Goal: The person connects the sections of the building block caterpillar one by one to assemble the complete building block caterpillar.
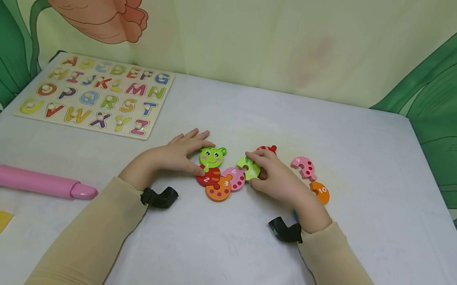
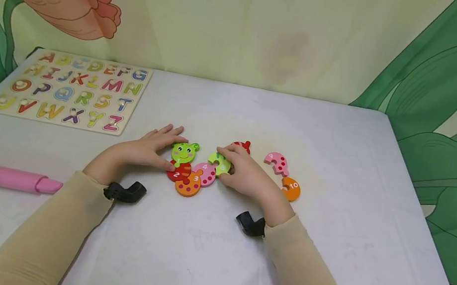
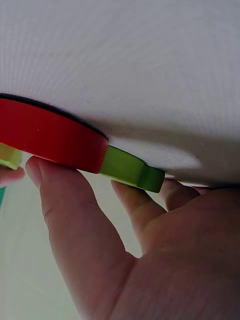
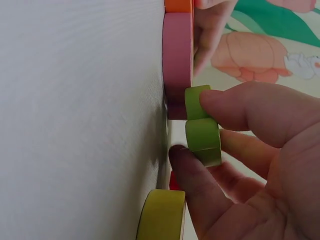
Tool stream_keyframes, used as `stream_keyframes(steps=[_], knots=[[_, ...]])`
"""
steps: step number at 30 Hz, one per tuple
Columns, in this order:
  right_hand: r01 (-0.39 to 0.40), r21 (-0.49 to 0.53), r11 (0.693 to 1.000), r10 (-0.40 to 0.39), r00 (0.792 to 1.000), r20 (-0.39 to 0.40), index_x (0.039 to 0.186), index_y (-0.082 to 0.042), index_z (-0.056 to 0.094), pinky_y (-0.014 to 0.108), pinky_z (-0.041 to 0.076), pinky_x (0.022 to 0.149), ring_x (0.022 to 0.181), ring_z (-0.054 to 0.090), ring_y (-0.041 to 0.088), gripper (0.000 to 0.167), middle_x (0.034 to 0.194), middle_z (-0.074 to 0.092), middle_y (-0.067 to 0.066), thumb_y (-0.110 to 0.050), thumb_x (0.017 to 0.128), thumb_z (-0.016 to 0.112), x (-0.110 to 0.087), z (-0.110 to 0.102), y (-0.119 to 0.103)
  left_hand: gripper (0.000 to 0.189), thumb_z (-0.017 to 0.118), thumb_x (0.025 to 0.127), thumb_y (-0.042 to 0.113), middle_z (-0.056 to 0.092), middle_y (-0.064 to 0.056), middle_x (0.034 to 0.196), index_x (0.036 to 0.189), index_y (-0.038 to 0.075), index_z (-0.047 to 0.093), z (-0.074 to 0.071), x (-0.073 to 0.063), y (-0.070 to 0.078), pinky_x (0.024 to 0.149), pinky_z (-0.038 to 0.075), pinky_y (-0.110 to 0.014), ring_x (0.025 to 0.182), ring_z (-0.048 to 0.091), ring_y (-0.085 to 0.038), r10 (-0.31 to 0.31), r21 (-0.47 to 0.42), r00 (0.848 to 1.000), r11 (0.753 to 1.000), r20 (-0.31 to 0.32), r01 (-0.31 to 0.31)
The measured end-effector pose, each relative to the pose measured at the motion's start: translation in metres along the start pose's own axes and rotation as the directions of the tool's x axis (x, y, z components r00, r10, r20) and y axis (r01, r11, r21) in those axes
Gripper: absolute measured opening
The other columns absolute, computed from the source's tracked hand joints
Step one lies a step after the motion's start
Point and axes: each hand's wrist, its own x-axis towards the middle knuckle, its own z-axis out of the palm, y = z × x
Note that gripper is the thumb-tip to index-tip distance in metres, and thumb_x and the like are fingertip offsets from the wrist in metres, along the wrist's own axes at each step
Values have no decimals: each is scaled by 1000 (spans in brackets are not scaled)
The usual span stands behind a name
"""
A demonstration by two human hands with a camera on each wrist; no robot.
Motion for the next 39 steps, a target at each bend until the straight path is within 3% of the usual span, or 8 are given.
stream_keyframes(steps=[5,11,17,22,26,29,34,39], knots=[[9,27,1000,-8,1000,-22,137,-14,39,32,46,81,96,47,19,59,127,45,6,-17,83,61,-1,0,0,70,65,76,34,8,-1,154,139,21,36,0,0,1,114,-3,-48,142,-6,-24,-2,1,1000,1000,-1,2],[7,5,1000,-7,1000,-28,130,-11,48,40,42,99,118,44,22,50,133,47,8,-14,82,62,0,2,0,70,65,76,34,8,-2,154,138,21,36,-1,0,1,113,-3,-49,142,-5,-24,4,5,1000,1000,-7,-4],[7,-41,999,-8,1000,-20,131,-10,47,42,39,102,124,41,25,51,135,45,9,-15,83,61,3,4,2,70,65,76,34,8,-2,154,138,20,36,-2,-1,2,113,-3,-49,142,-5,-25,1,7,1000,1000,-8,0],[36,39,999,-33,996,-78,131,-11,46,43,41,99,118,44,26,50,134,45,9,-18,85,61,-6,-12,-3,71,65,76,35,8,-2,154,139,20,36,-3,-2,3,114,-3,-49,142,-5,-25,-1,9,1000,1000,-9,1],[92,136,986,-64,978,-198,130,-9,47,46,41,98,118,45,27,45,132,47,9,-18,88,58,-23,-36,-3,71,65,76,34,7,-2,154,139,21,36,-2,-2,3,114,-3,-49,142,-6,-25,5,6,1000,1000,-10,-5],[106,152,983,-67,969,-240,129,-7,47,48,41,98,120,45,28,44,133,46,9,-20,89,57,-43,-52,-1,71,66,76,34,7,-2,154,139,21,36,-1,-2,2,114,-3,-49,142,-6,-25,7,3,1000,1000,-2,-7],[87,82,993,-66,971,-231,128,-7,48,52,40,96,119,44,28,43,131,47,11,-21,88,58,-76,-66,9,71,65,76,34,7,-2,155,139,20,35,0,-4,1,114,-3,-48,142,-6,-24,4,0,1000,1000,-3,-4],[2,-23,1000,-6,986,-167,129,-10,46,56,42,90,115,45,34,49,131,47,13,-24,85,63,-100,-69,25,71,66,76,33,7,-1,154,139,20,35,-1,-3,2,114,-4,-48,142,-6,-24,3,-8,1000,1000,-2,-3]])
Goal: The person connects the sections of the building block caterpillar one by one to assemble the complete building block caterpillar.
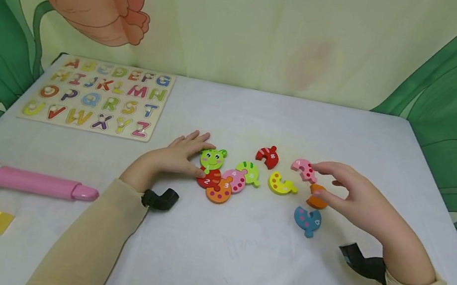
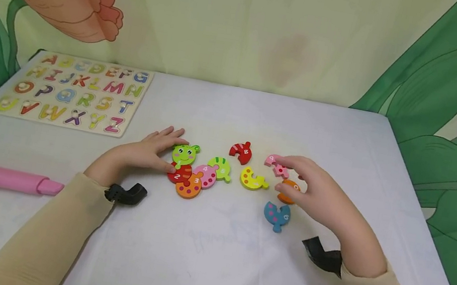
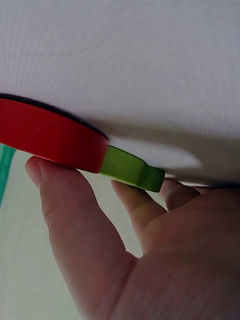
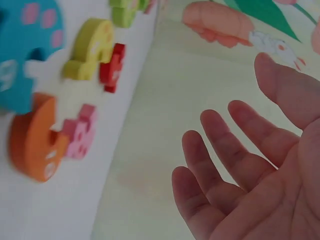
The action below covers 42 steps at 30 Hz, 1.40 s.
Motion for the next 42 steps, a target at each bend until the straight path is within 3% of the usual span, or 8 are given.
stream_keyframes(steps=[6,11,16,22,28,33,39,42], knots=[[5,-55,998,-2,998,59,129,-11,46,58,40,90,116,44,36,57,127,50,14,-26,79,69,-16,8,21,71,65,76,34,8,-1,154,139,21,36,0,3,0,114,-3,-47,142,-6,-24,4,8,1000,1000,-11,-4],[36,-32,999,-32,990,136,128,-11,48,53,41,92,117,46,31,58,123,55,8,-28,77,70,-20,24,35,70,65,76,35,8,0,154,138,22,36,1,3,-2,114,-3,-47,142,-5,-23,-4,15,1000,1000,-9,4],[41,-92,995,-23,982,188,126,-10,50,48,42,92,115,45,29,58,125,54,7,-26,76,72,-22,37,39,71,65,76,35,7,0,155,139,22,35,1,2,-3,114,-3,-47,142,-6,-23,-6,6,1000,1000,-3,6],[-20,-194,981,60,977,203,129,-14,50,49,45,88,114,36,29,62,130,50,8,-32,74,72,-22,45,36,70,64,77,36,6,0,155,139,22,35,2,4,-4,114,-3,-47,142,-6,-22,-9,12,1000,1000,3,9],[45,-215,976,-8,985,170,126,-9,52,47,46,86,109,39,28,59,124,54,10,-28,74,73,-22,46,35,70,64,77,36,7,0,155,139,22,35,2,5,-4,114,-4,-46,142,-6,-22,-10,16,1000,1000,5,10],[73,-160,984,-53,991,126,128,-8,50,45,47,87,109,45,24,57,118,51,7,-19,76,71,-22,42,28,70,64,77,36,6,0,155,139,22,35,1,5,-2,114,-4,-46,142,-6,-22,-9,12,1000,1000,6,9],[72,-9,997,-70,985,156,128,-3,47,32,51,85,104,50,18,59,113,52,4,-19,76,71,-12,43,15,70,64,77,35,6,-1,155,139,21,35,0,4,-2,114,-4,-47,142,-6,-22,-9,5,1000,1000,5,9],[104,-22,994,-99,983,154,122,-7,53,26,50,83,102,49,15,50,112,52,1,-17,76,71,-5,48,11,69,64,77,35,6,0,155,139,21,35,1,4,-2,114,-4,-47,142,-7,-22,-11,4,1000,1000,4,11]])
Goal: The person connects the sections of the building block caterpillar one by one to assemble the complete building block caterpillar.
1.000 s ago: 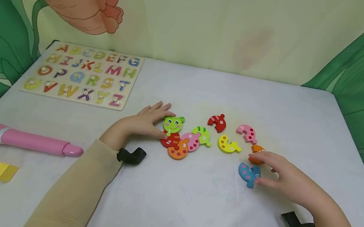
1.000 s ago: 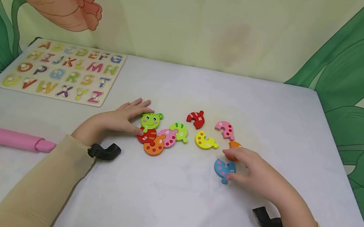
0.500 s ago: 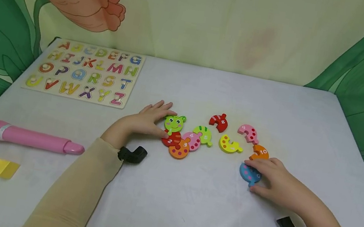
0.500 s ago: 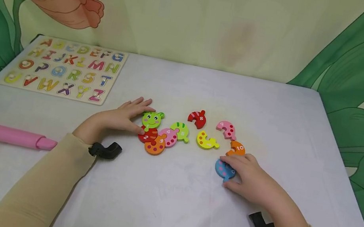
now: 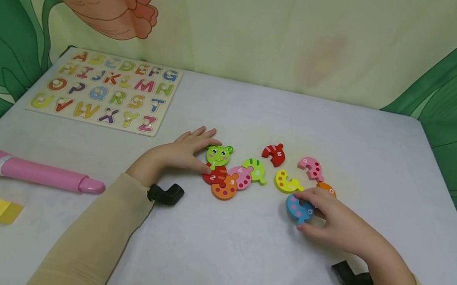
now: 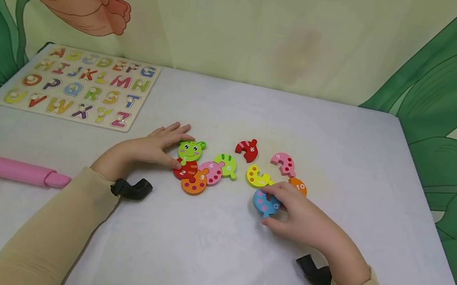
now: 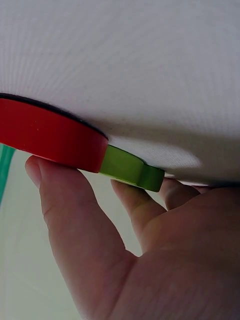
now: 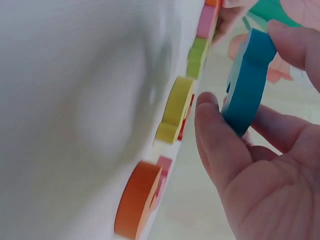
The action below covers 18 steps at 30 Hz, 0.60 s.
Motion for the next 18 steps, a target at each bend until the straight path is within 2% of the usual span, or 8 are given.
stream_keyframes(steps=[3,9,14,17,18], knots=[[9,21,1000,-10,1000,11,119,-10,56,25,50,84,104,49,14,44,114,50,-1,-16,77,70,6,4,-1,69,64,77,35,6,0,155,139,22,35,1,0,0,114,-4,-47,142,-7,-22,1,0,1000,1000,0,-1],[9,177,984,-16,999,39,121,-13,54,22,51,82,111,46,20,43,128,42,4,-5,79,63,19,10,-2,70,64,77,35,7,0,154,139,21,35,-1,-1,0,114,-3,-47,142,-6,-22,0,6,1000,1000,-3,0],[26,166,986,-27,1000,4,117,-20,59,18,49,75,104,45,18,40,118,49,4,-2,81,60,29,15,-4,70,64,77,36,7,-1,154,139,21,35,0,-1,0,114,-3,-46,142,-6,-23,0,12,1000,1000,-1,1],[9,169,986,-12,1000,17,127,-20,52,19,48,72,95,48,17,47,114,52,4,-7,82,62,36,17,-6,71,65,77,35,7,-1,154,139,21,35,0,-1,1,114,-3,-47,142,-6,-23,0,9,1000,1000,-1,0],[-3,189,982,-2,1000,30,131,-18,47,20,50,75,97,50,19,52,117,52,5,-9,83,62,38,17,-7,71,65,77,35,7,0,154,139,21,35,0,-1,1,114,-3,-47,142,-6,-23,0,8,1000,1000,-1,0]])
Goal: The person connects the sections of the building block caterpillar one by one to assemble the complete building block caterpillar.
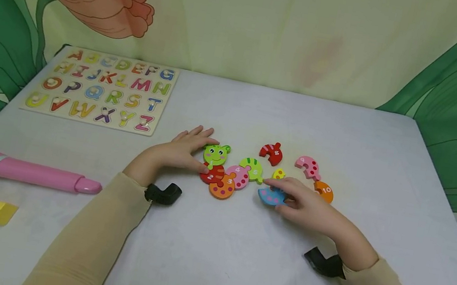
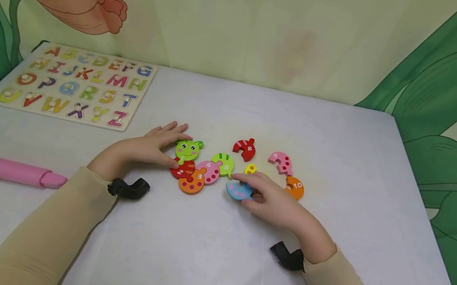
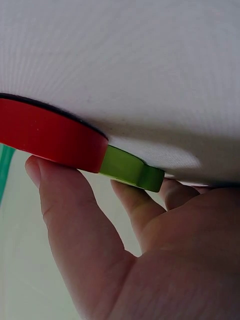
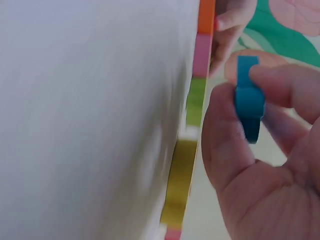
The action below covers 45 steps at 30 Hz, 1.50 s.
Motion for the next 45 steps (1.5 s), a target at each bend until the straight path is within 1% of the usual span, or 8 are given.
stream_keyframes(steps=[3,6,12,21,28,32,38,45], knots=[[-56,83,995,53,998,33,139,-11,33,30,51,86,108,54,28,62,128,48,12,-12,84,63,5,2,-3,71,65,76,35,7,0,154,139,21,35,0,0,1,114,-3,-47,142,-6,-23,-2,-2,1000,1000,1,2],[-107,155,982,101,994,48,137,-6,30,38,46,93,121,48,31,62,135,43,15,-13,84,63,10,3,-5,71,65,76,35,7,-1,154,140,21,35,0,0,1,114,-3,-47,142,-6,-23,-4,-3,1000,1000,3,4],[-109,98,989,109,994,-3,136,-7,36,36,50,89,104,56,23,58,128,49,12,-13,85,62,13,6,-3,72,65,76,35,7,-1,155,140,21,35,-1,-1,2,114,-4,-47,142,-7,-24,-6,-5,1000,1000,4,6],[-107,25,994,108,992,-66,137,-9,38,24,49,74,89,50,18,58,107,55,9,-14,85,62,17,4,0,72,65,75,35,7,-1,155,139,21,35,-1,-1,0,114,-4,-48,142,-7,-24,-4,-5,1000,1000,-1,4],[-93,64,994,98,993,-73,136,-8,38,31,52,83,98,59,20,57,128,50,10,-14,85,62,22,4,1,71,65,76,36,7,-1,155,139,22,35,1,-1,-1,114,-4,-48,142,-6,-23,-12,7,1000,1000,-8,12],[-98,8,995,99,990,-96,133,-6,43,24,52,76,91,56,17,54,118,54,9,-16,84,64,24,6,0,71,65,76,36,6,-1,155,139,22,35,1,-1,-1,113,-4,-48,142,-6,-23,-7,9,1000,1000,-9,7],[-106,-84,991,93,986,-140,129,-6,48,21,43,60,76,47,14,53,88,52,4,-20,82,67,23,9,1,71,65,76,35,7,-1,155,139,22,35,1,0,-1,114,-4,-48,142,-6,-23,-5,7,1000,1000,-7,5],[-134,-159,978,112,984,-142,128,-9,50,27,45,70,86,46,17,52,119,54,9,-25,81,67,21,11,-1,71,65,76,35,8,-1,154,139,22,36,1,1,0,113,-4,-49,142,-6,-23,-2,4,1000,1000,-8,2]])
